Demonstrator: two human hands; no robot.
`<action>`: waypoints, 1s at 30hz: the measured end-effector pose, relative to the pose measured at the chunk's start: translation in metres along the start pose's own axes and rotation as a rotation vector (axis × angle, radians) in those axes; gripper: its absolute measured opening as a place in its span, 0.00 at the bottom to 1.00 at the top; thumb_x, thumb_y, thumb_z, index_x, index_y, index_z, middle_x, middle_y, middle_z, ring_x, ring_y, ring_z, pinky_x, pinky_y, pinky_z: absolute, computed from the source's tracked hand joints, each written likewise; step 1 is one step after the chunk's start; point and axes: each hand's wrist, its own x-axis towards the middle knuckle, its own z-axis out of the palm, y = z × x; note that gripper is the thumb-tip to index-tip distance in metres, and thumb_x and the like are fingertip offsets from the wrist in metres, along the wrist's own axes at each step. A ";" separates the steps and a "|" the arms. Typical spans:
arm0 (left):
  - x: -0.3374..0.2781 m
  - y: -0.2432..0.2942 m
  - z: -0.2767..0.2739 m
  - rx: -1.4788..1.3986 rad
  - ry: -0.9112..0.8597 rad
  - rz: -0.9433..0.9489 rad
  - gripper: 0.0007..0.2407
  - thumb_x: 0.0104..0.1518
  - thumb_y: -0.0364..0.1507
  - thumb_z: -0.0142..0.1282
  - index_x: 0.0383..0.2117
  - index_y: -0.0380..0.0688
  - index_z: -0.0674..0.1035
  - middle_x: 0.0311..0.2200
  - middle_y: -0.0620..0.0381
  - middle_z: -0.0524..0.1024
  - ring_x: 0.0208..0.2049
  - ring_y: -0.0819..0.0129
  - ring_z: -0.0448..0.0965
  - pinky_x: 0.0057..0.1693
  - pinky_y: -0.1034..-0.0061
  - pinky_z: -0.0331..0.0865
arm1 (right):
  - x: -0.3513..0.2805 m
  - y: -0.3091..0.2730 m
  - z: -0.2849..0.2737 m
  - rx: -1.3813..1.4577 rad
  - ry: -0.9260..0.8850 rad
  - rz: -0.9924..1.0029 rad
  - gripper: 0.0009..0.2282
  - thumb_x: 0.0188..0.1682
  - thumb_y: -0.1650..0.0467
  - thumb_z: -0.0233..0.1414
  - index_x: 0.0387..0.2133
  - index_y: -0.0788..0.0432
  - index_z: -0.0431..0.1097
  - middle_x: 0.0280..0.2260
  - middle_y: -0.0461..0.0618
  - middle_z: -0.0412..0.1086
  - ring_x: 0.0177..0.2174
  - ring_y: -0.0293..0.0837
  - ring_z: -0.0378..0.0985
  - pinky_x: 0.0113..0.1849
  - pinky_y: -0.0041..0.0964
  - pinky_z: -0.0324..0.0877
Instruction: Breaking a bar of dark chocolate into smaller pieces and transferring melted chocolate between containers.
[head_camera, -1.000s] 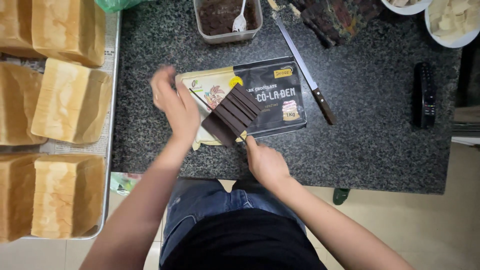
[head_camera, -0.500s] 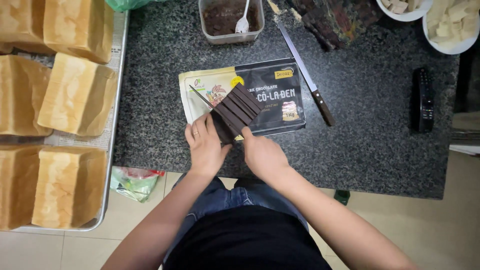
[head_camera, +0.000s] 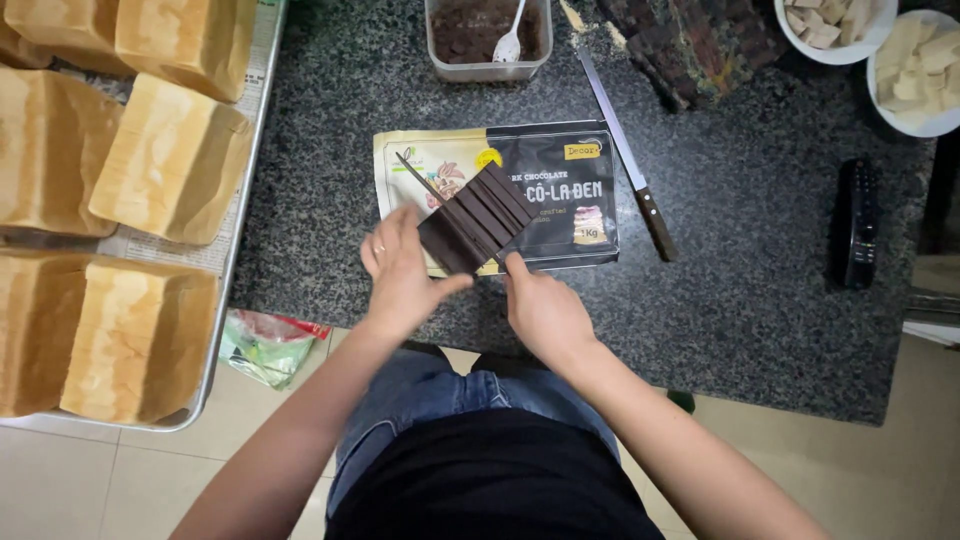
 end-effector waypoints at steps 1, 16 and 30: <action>0.009 0.000 -0.008 0.000 0.000 -0.001 0.52 0.32 0.40 0.80 0.65 0.29 0.59 0.63 0.37 0.55 0.66 0.40 0.50 0.69 0.41 0.34 | 0.002 0.003 0.003 0.000 0.000 -0.001 0.12 0.58 0.67 0.38 0.52 0.56 0.60 0.30 0.66 0.74 0.33 0.72 0.81 0.36 0.63 0.76; 0.157 -0.014 -0.016 -0.007 0.471 0.121 0.19 0.66 0.32 0.50 0.58 0.30 0.67 0.57 0.39 0.64 0.58 0.44 0.68 0.62 0.47 0.57 | 0.001 0.009 0.026 0.061 0.188 -0.010 0.08 0.57 0.67 0.44 0.41 0.60 0.59 0.27 0.62 0.75 0.24 0.70 0.77 0.27 0.64 0.70; 0.183 -0.028 0.027 0.119 0.430 0.080 0.17 0.64 0.35 0.48 0.53 0.36 0.73 0.52 0.44 0.67 0.52 0.48 0.68 0.58 0.58 0.55 | 0.002 0.015 0.033 0.063 0.205 -0.008 0.08 0.56 0.67 0.45 0.43 0.59 0.60 0.27 0.62 0.74 0.22 0.70 0.77 0.26 0.64 0.71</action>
